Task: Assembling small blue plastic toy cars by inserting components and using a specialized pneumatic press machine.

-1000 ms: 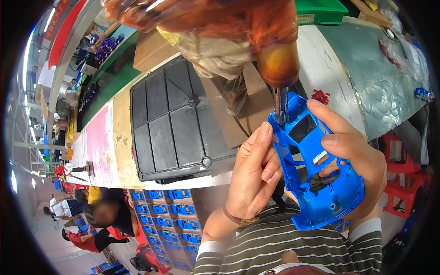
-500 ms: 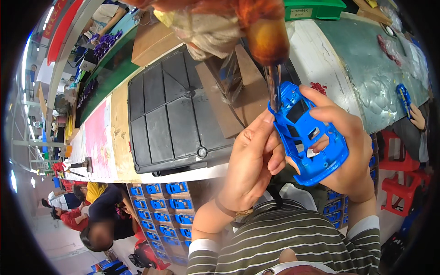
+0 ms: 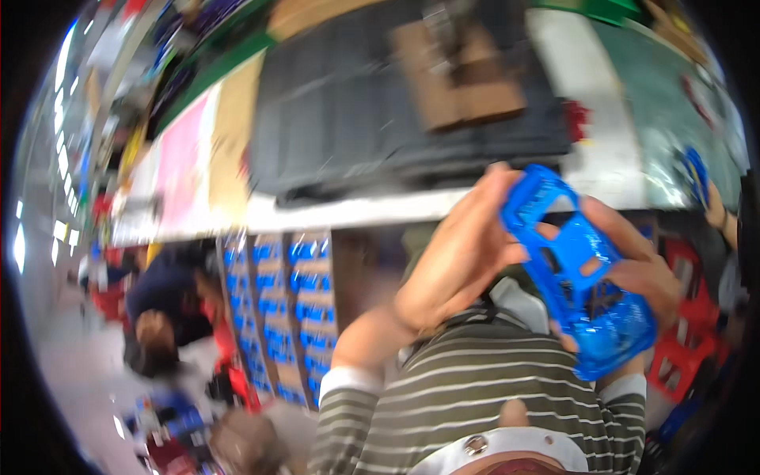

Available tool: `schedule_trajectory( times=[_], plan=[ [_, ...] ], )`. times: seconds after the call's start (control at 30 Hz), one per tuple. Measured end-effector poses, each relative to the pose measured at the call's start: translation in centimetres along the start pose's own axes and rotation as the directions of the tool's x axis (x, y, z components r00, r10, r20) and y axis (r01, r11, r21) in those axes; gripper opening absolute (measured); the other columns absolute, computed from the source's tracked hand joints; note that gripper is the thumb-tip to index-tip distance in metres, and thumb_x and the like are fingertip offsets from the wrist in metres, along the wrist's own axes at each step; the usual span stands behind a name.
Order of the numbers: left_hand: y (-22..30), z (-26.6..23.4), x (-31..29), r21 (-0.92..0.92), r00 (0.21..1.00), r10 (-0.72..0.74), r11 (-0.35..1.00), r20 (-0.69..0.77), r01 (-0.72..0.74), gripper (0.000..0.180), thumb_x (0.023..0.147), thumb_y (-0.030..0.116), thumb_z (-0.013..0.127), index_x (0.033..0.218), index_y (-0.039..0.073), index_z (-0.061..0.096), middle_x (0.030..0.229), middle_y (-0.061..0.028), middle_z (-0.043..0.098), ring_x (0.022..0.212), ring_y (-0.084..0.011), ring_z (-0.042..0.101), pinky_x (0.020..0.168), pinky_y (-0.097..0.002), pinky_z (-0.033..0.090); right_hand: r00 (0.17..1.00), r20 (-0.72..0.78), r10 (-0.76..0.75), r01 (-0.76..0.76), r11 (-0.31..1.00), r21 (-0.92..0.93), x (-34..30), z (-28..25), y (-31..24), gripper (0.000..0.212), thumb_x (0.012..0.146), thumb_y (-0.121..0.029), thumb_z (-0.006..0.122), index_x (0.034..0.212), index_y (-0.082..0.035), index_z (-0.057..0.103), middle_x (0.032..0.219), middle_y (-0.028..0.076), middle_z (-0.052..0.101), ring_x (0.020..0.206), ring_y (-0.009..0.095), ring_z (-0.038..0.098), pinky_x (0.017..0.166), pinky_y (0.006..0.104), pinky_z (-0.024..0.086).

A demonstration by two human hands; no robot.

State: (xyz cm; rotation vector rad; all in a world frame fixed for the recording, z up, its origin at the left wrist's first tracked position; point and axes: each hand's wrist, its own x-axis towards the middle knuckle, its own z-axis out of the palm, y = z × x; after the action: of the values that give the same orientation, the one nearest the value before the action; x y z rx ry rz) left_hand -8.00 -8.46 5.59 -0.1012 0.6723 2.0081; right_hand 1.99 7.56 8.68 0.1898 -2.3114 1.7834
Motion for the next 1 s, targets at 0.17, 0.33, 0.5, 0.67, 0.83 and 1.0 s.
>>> schedule_trajectory(
  times=[0.17,0.33,0.5,0.67,0.83,1.0],
  plan=[
    [-1.8,-5.9,-3.6,-0.154,0.961,-0.178,0.965,0.210,0.212,0.054,0.095,0.046,0.036,0.097,-0.005,0.055,0.090,-0.0201,0.062,0.076,-0.0303,0.066,0.062,-0.0447,0.058,0.988,0.081,-0.128,0.113,0.979,0.171,-4.6,5.3,1.8,0.039,0.075,-0.034,0.069,0.102,-0.015,0.049,0.127,0.028,0.040,0.099,0.035,0.056,0.079,0.0384,0.050],
    [-2.3,-9.8,-9.7,0.055,0.928,-0.088,0.996,0.362,0.072,0.049,0.095,0.037,0.040,0.115,-0.008,0.048,0.107,-0.0215,0.058,0.084,-0.0280,0.065,0.064,-0.0372,0.058,0.935,0.229,-0.271,0.254,0.962,0.103,-4.2,8.7,3.0,0.055,0.071,-0.041,0.072,0.111,-0.010,0.050,0.127,0.026,0.040,0.090,0.023,0.055,0.075,0.0300,0.047],
    [-3.6,-13.5,-17.4,-0.006,0.950,0.277,0.960,0.146,-0.279,0.051,0.091,0.025,0.048,0.128,-0.009,0.038,0.119,-0.0251,0.050,0.099,-0.0314,0.060,0.071,-0.0411,0.057,0.881,0.408,-0.239,0.241,0.969,0.049,-1.6,10.9,4.2,0.086,0.062,-0.038,0.075,0.131,-0.004,0.037,0.136,0.021,0.035,0.087,0.019,0.053,0.074,0.0273,0.042],
    [-6.6,-19.4,-27.0,0.272,0.429,0.770,0.590,-0.472,-0.760,0.056,0.086,0.027,0.056,0.129,-0.005,0.040,0.119,-0.0133,0.052,0.096,-0.0239,0.057,0.082,-0.0384,0.051,0.821,0.551,-0.151,0.285,0.944,-0.166,-1.0,10.7,5.2,0.080,0.062,-0.025,0.073,0.131,0.000,0.040,0.136,0.015,0.038,0.087,0.018,0.053,0.073,0.0277,0.040],
    [-13.0,-31.2,-37.8,0.584,-0.597,0.802,0.490,-0.011,0.648,0.043,0.092,0.015,0.044,0.129,-0.006,0.039,0.129,-0.0233,0.041,0.117,-0.0360,0.044,0.100,-0.0426,0.033,0.825,0.563,-0.041,0.215,0.945,-0.246,-2.7,10.7,5.7,0.068,0.068,-0.023,0.068,0.127,0.000,0.045,0.133,0.012,0.043,0.088,0.019,0.052,0.074,0.0281,0.041],
    [-11.0,-38.0,-40.3,0.233,-0.712,0.690,0.720,-0.133,0.654,0.040,0.087,0.011,0.047,0.122,-0.008,0.042,0.122,-0.0242,0.044,0.110,-0.0367,0.047,0.092,-0.0435,0.041,0.881,0.473,-0.003,0.165,0.939,-0.301,-3.9,9.5,5.6,0.060,0.070,-0.023,0.068,0.123,-0.001,0.049,0.127,0.013,0.048,0.090,0.020,0.053,0.072,0.0280,0.042]
  ],
)
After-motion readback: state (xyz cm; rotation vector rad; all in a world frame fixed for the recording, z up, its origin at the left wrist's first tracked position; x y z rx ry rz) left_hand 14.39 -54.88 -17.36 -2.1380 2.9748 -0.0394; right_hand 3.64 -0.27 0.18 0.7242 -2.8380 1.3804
